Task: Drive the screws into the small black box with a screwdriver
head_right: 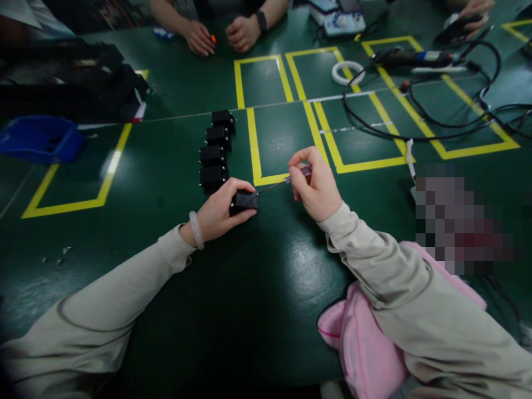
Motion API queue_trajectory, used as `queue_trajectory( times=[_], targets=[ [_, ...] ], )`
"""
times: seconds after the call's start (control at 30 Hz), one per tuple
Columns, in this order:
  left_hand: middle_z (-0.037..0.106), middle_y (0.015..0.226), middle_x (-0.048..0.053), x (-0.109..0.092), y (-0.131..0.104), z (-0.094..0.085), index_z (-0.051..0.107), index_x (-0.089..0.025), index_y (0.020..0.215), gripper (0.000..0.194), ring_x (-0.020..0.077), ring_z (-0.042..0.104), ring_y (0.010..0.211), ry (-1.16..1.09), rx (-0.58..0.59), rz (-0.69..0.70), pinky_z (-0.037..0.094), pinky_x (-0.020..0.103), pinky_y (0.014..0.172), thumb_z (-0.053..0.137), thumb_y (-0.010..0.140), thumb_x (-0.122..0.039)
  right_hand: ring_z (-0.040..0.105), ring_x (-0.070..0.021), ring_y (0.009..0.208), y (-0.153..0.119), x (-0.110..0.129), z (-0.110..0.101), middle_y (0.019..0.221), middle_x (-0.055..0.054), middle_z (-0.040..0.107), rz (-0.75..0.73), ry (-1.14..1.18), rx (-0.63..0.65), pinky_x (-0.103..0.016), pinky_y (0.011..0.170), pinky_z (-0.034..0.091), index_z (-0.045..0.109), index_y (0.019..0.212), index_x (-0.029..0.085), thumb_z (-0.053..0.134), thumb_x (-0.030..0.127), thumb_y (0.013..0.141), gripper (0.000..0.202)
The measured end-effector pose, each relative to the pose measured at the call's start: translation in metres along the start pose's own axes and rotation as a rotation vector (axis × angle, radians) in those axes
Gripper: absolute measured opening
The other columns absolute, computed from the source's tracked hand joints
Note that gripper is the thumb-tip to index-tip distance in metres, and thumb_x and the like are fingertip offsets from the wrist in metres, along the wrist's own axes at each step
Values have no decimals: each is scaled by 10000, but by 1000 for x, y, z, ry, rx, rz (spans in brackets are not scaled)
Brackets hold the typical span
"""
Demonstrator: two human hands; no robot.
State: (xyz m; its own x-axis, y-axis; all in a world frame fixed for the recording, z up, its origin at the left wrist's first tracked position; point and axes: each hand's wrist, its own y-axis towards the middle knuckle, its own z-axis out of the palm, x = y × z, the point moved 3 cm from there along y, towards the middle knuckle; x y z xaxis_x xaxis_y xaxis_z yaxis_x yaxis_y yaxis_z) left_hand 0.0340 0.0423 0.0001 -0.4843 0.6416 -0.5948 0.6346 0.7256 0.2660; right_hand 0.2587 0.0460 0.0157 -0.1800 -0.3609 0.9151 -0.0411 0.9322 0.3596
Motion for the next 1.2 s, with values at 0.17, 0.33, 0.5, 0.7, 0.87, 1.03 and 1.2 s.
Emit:
queue_trajectory(
  times=[0.17,0.33,0.5,0.7,0.87,1.03,1.2],
  targets=[
    [597,1137,85,0,0,0,514,-176,1184,316,229,587,1051,1,-15,26,497,394,939,654,916,-265,483,-98,359,0,-1,0,479,86,465,11,-24,4,-267,352,371,506,868,251,639,592,899,367],
    [595,1138,89,1,0,-1,512,-175,1190,322,233,587,1046,7,-9,21,500,395,926,655,918,-269,439,-92,324,0,-1,0,445,100,410,20,-14,2,-256,323,327,500,866,255,628,582,912,354],
    [594,1139,91,1,0,0,514,-168,1193,330,233,585,1045,7,-13,28,501,394,925,661,913,-261,476,-93,360,0,-1,0,499,85,478,-1,5,3,-260,344,354,503,905,253,663,557,895,344],
    [594,1139,89,0,0,-1,514,-174,1190,323,233,588,1048,9,-11,20,502,392,927,656,916,-270,431,-86,320,0,-2,-1,437,98,397,18,-28,-6,-259,318,317,498,838,252,627,545,925,332],
    [595,1137,89,0,0,-1,515,-169,1194,328,230,588,1048,6,-10,22,501,393,933,658,915,-264,475,-89,354,1,-1,-1,500,88,477,11,1,-9,-257,327,355,514,905,253,677,494,899,291],
    [596,1143,90,0,0,-1,514,-174,1190,324,232,588,1051,4,-11,18,502,397,934,658,913,-263,432,-92,308,0,-2,-2,421,100,393,28,-51,-3,-256,318,316,519,840,245,624,503,933,294],
    [597,1134,89,-1,0,-1,516,-175,1183,323,233,588,1049,2,-11,13,501,401,938,662,909,-264,448,-93,342,-1,-1,-1,475,96,460,6,11,7,-254,336,327,512,924,253,664,498,909,289]
  ],
)
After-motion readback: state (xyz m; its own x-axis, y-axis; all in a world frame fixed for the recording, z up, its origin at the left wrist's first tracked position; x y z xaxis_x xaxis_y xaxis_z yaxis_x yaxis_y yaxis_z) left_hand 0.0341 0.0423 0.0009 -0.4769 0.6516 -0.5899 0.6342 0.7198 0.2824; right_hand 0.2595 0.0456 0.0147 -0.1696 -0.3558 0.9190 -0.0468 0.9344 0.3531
